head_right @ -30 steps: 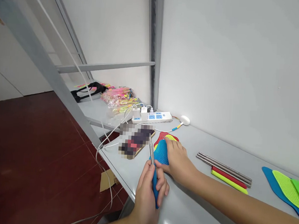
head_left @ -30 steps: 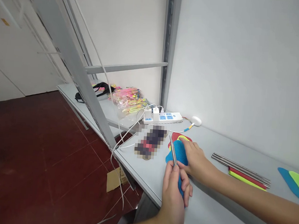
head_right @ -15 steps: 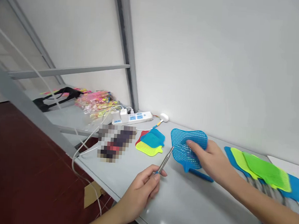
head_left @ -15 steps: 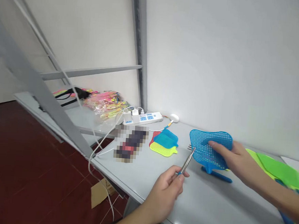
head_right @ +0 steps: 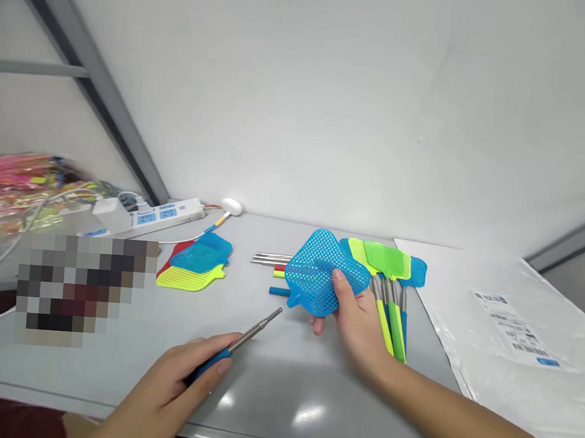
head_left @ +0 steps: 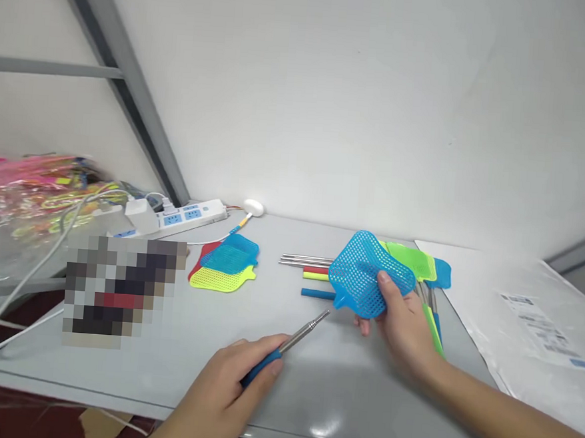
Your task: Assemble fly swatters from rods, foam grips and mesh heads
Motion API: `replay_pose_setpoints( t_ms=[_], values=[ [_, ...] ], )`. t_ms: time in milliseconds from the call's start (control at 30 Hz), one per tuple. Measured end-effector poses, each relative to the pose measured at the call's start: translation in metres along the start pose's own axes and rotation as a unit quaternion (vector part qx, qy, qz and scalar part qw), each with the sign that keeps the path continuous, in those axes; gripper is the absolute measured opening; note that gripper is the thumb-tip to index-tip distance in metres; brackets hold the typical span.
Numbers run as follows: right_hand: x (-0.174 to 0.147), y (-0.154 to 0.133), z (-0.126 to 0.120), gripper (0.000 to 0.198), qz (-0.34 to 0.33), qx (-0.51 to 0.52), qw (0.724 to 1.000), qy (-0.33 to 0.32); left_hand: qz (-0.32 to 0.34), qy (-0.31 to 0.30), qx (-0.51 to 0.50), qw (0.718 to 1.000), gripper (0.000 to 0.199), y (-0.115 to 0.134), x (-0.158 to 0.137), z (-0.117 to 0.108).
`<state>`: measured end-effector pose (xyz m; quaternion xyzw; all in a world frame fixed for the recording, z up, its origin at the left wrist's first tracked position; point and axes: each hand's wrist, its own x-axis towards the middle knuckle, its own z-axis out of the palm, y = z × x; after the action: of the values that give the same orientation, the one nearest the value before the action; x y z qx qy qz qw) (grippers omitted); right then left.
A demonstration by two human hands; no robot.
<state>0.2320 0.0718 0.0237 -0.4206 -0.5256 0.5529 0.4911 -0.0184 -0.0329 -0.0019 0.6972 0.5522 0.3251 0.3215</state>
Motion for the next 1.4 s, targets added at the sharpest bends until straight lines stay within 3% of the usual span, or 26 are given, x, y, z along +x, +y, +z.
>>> replay_pose_setpoints(
  t_ms=[200, 500, 667, 1000, 1400],
  values=[
    [-0.004, 0.004, 0.001, 0.041, -0.006, 0.040, 0.999, -0.024, 0.021, -0.008, 0.057, 0.998, 0.038, -0.003, 0.001, 0.001],
    [-0.010, 0.005, 0.005, 0.032, -0.031, 0.066, 0.996, -0.047, -0.017, -0.030, 0.083, 0.996, 0.038, -0.004, -0.003, 0.002],
    [-0.009, 0.006, 0.005, 0.035, 0.019, 0.065, 0.997, -0.039, -0.045, -0.023, 0.082, 0.995, 0.036, -0.002, -0.004, 0.001],
    [-0.012, -0.005, 0.006, 0.041, 0.031, 0.025, 0.998, -0.042, 0.008, -0.026, 0.059, 0.998, 0.034, 0.001, -0.004, 0.000],
    [-0.016, -0.004, 0.002, 0.044, 0.047, -0.022, 0.989, -0.135, 0.072, 0.014, 0.061, 0.995, 0.033, -0.004, -0.005, 0.003]
  ],
)
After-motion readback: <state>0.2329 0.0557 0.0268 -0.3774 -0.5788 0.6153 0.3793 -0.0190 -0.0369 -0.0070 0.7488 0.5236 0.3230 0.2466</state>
